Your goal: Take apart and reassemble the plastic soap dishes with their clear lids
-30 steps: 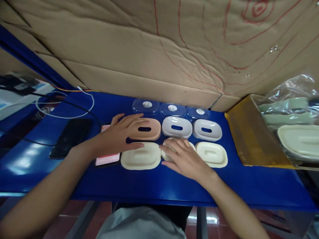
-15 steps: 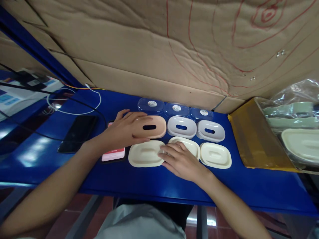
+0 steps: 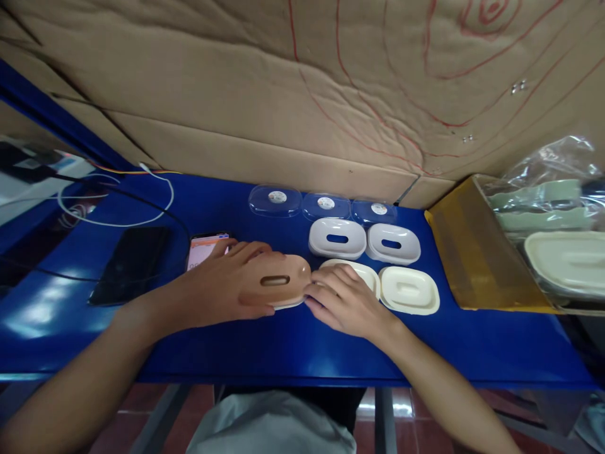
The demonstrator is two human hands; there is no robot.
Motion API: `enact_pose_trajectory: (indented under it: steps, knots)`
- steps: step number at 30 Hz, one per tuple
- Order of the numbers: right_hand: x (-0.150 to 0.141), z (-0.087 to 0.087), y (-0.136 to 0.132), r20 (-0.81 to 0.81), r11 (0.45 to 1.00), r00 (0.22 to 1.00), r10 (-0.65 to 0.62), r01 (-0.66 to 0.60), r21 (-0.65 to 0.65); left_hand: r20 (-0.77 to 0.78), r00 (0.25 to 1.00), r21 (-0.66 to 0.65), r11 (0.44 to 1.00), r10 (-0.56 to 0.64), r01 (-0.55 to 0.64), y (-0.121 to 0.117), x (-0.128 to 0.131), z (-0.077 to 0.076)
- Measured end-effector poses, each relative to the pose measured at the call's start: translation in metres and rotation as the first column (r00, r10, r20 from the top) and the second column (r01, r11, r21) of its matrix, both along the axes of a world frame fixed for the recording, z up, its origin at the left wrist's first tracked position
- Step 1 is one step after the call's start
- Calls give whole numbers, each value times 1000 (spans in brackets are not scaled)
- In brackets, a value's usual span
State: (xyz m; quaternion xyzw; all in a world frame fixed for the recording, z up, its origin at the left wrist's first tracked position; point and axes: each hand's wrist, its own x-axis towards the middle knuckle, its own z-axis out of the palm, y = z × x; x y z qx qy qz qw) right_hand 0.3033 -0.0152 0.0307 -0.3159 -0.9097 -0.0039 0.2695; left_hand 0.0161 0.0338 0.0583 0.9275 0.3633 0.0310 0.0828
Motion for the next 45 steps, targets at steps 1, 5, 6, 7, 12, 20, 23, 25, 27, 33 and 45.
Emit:
enact_pose_trajectory:
  steps: [1, 5, 6, 7, 12, 20, 23, 25, 27, 33, 45]
  knots:
    - [0, -1, 0, 29, 1000, 1000, -7, 7, -16, -19, 1000, -19, 1000, -11, 11, -1, 1, 1]
    - [0, -11, 3, 150, 998, 989, 3, 7, -65, -38, 998, -57, 997, -49, 47, -5, 4, 3]
    - [0, -13, 4, 171, 998, 985, 7, 5, -69, -30, 998, -56, 997, -48, 46, -6, 5, 2]
    - [0, -16, 5, 189, 997, 982, 11, 2, -72, -21, 999, -52, 998, -46, 45, -6, 5, 1]
    - [-4, -16, 4, 227, 999, 974, 12, -4, -39, -1, 1000, -48, 999, -17, 17, -9, 8, -4]
    - [-14, -14, -2, 318, 997, 948, 5, -27, 66, -23, 1000, 93, 996, -13, 15, -12, 15, -15]
    - [-15, -15, -3, 345, 991, 938, -28, -18, 132, -45, 999, 132, 991, -8, 14, -12, 16, -17]
    - [-17, -16, -5, 371, 983, 927, -51, -19, 183, -58, 998, 161, 987, 3, 7, -12, 17, -16]
    - [-20, -16, -6, 387, 971, 919, -79, -17, 239, -77, 997, 194, 981, 13, 2, -13, 18, -13]
    - [-25, -14, -6, 370, 961, 917, -149, 45, 274, -159, 986, 298, 955, 43, 7, -16, 21, -13]
    - [-17, -20, -2, 349, 993, 932, -95, 66, 94, 24, 996, 113, 990, 88, -90, 43, 5, 0]
